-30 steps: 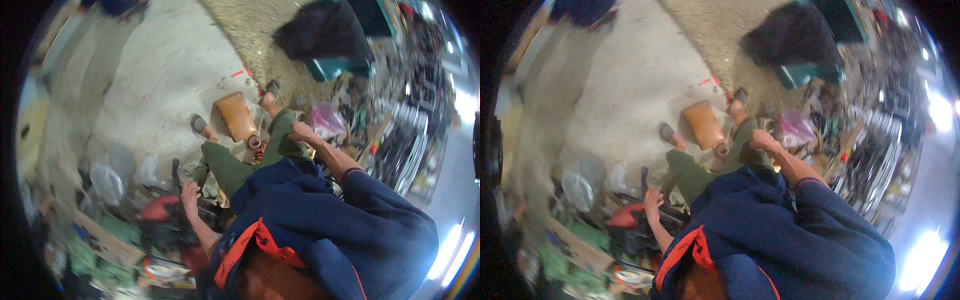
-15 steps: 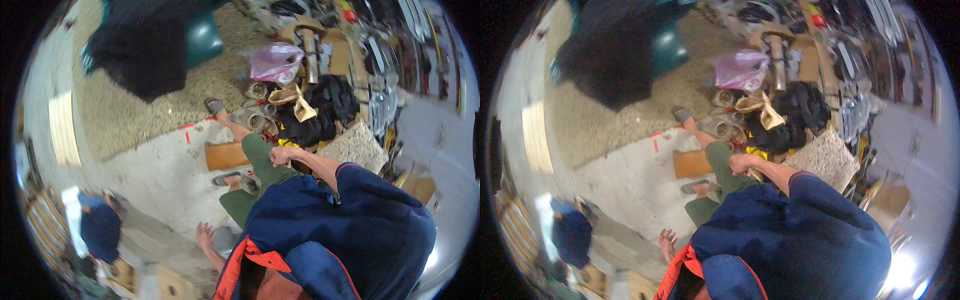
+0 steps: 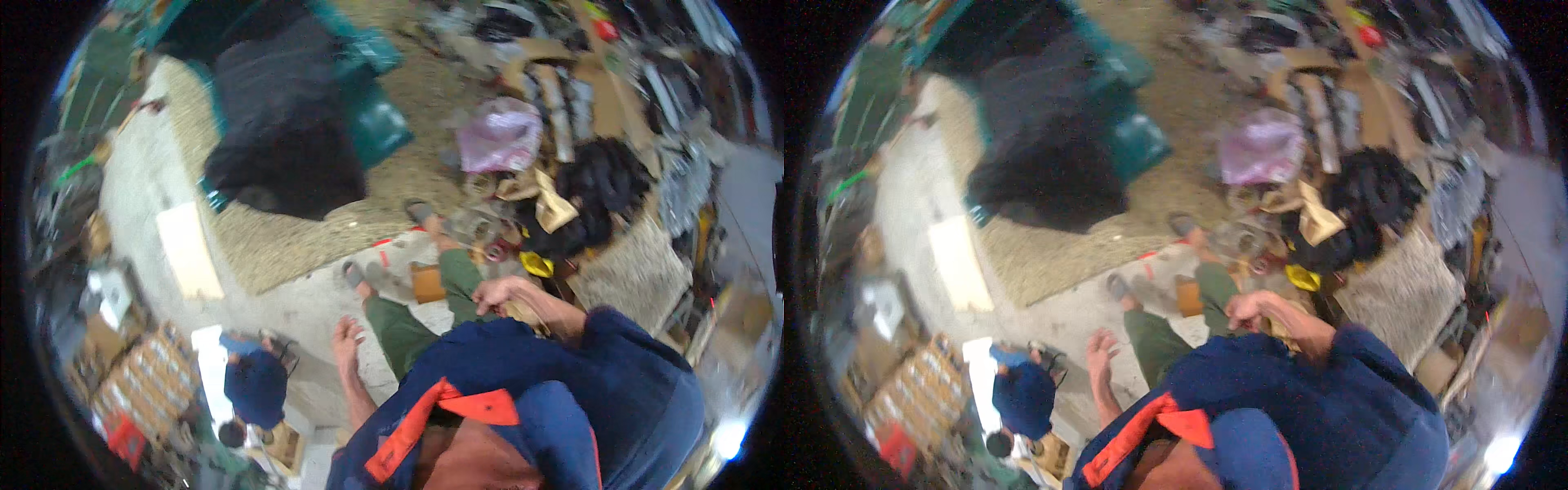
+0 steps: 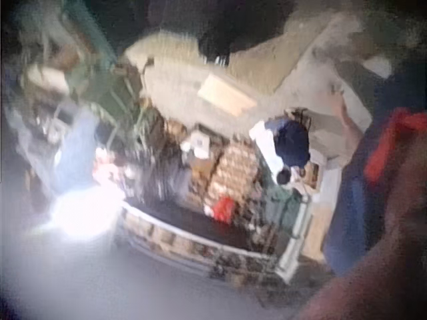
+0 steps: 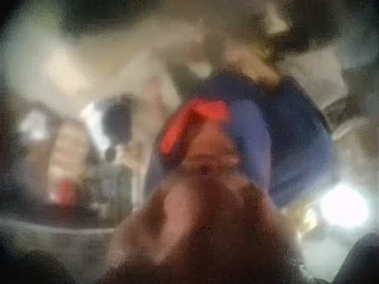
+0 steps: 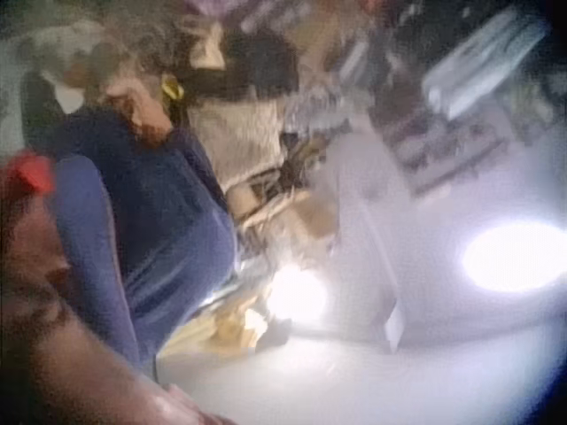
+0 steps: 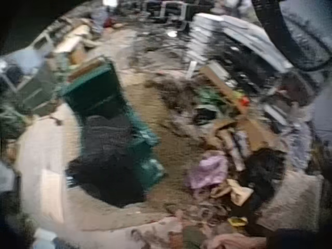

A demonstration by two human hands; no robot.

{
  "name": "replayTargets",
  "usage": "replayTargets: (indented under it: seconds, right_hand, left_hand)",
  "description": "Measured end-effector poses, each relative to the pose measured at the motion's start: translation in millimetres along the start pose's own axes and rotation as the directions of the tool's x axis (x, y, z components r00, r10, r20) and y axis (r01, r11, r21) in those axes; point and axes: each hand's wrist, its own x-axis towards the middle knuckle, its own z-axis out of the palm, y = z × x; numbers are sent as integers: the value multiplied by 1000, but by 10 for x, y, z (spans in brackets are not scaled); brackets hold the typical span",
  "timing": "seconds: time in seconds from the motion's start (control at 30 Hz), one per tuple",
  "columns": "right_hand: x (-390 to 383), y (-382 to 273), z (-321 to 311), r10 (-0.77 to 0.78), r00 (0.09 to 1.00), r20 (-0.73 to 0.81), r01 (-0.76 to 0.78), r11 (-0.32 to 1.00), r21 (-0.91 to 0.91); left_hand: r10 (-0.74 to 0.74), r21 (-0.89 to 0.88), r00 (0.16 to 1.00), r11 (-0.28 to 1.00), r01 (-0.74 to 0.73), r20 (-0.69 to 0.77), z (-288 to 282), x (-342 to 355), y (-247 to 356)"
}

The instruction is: The person staples black fabric onto a green chair frame using a pneumatic staple gun, trims excess fabric with scissors, and repositions the chair to continue attaching the fabric around the edges.

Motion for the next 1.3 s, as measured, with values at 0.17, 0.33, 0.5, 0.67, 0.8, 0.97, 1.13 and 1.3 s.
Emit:
replayTargets:
  seconds: [0.17, 0.33, 0.5, 0.67, 0.8, 0.97, 1.13, 1.3]
  right_hand:
    - [-47, -258, -36, -24, 992, -121, 35, 996, 88]
    - [-85, -701, 102, -22, 973, -229, 36, 998, 55]
    - [-168, -1161, 220, -183, 981, -59, 192, 959, 209]
    - [-473, -1355, -45, -196, 964, -181, 255, 874, 414]
    - [-700, -1025, -950, -137, 660, -738, 671, 549, 498]
    - [-605, 220, -3269, 266, 239, -934, 897, 308, 318]
    - [-250, 1508, -5315, 499, 230, -836, 907, 201, 370]
    - [-206, 1772, -6171, 96, -223, -970, -279, 947, 158]
  left_hand:
    - [-224, 169, 968, 956, 241, -113, -333, 277, -439]
    - [-170, 183, 985, 969, 168, -5, -695, 1076, -318]
    - [310, 420, 951, 861, -286, 12, -546, 1832, 999]
    - [791, 277, 588, 534, -799, 168, 505, 1852, 2946]
    - [830, 247, 538, 497, -832, 146, 1589, 2111, 4142]
    - [792, 516, 592, 572, -638, -146, 2561, 2797, 4918]
    - [817, 686, 455, 558, -467, -355, 2792, 3044, 5081]
    - [813, 738, 433, 556, -382, -389, 2872, 2524, 5129]
